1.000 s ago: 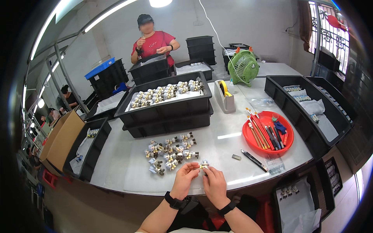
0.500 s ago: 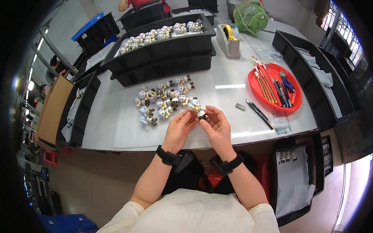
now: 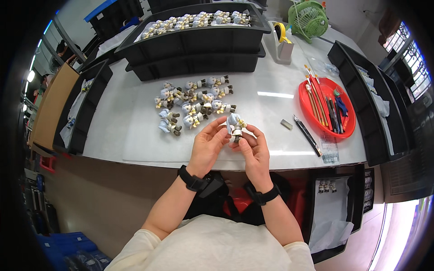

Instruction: Assembling small plastic figurines by attaching heads, limbs, and accessories.

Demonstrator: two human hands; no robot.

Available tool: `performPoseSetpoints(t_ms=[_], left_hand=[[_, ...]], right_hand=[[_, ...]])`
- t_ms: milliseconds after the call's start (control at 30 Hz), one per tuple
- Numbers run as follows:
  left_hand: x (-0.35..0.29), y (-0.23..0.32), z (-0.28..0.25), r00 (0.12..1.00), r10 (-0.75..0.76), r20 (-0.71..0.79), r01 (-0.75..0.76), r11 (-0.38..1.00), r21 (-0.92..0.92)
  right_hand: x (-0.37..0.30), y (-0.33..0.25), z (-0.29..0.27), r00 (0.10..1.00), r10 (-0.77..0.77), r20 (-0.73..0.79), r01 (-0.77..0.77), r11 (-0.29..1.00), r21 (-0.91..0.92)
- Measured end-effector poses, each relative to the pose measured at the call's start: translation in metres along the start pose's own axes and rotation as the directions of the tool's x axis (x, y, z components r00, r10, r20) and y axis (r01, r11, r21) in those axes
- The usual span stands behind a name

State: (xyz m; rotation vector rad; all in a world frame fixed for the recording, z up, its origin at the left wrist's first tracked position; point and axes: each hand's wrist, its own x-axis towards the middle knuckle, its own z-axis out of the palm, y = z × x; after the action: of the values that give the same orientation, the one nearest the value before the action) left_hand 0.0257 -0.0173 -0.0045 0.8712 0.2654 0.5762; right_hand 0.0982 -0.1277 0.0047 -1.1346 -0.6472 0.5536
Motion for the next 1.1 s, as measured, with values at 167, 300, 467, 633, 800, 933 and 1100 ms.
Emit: performPoseSetpoints(t_ms=[167,300,467,633,800,933,1100], left_hand=[[0.002,0.001,0.001,1.000,0.001,-0.007,-0.001,0.999,0.037],[0.004,0.000,0.003,1.000,0.001,-0.012,-0.001,1.000,0.026],[0.004,-0.001,0.001,1.000,0.016,-0.004,-0.015,0.999,0.031],[0.002,0.002,0.000,0.995,-0.098,-0.002,0.098,0.995,0.003],[0.000,0.001,0.004,1.000,-0.010,-0.010,0.011,1.000,0.017],[0.001,0.000,0.002,1.000,-0.002,-0.020,0.003,0.998,0.065],[0.001,0.001,0.004,1.000,0.016,0.006,-0.016,1.000,-0.022]], right_hand=[[0.001,-0.003,0.002,1.000,0.015,0.027,-0.014,1.000,-0.018],[0.001,-0.002,0.001,1.000,-0.005,0.028,0.007,0.999,-0.048],[0.002,-0.002,0.001,1.000,-0.014,0.027,0.016,0.998,-0.062],[0.001,0.002,0.002,0.997,-0.075,-0.023,0.072,0.993,-0.088],[0.000,0.009,-0.003,0.983,-0.185,-0.007,0.175,0.940,-0.293],[0.002,0.004,0.000,0.972,-0.233,0.007,0.221,0.913,-0.344],[0.000,0.006,-0.004,0.994,-0.104,-0.042,0.096,0.983,-0.160]])
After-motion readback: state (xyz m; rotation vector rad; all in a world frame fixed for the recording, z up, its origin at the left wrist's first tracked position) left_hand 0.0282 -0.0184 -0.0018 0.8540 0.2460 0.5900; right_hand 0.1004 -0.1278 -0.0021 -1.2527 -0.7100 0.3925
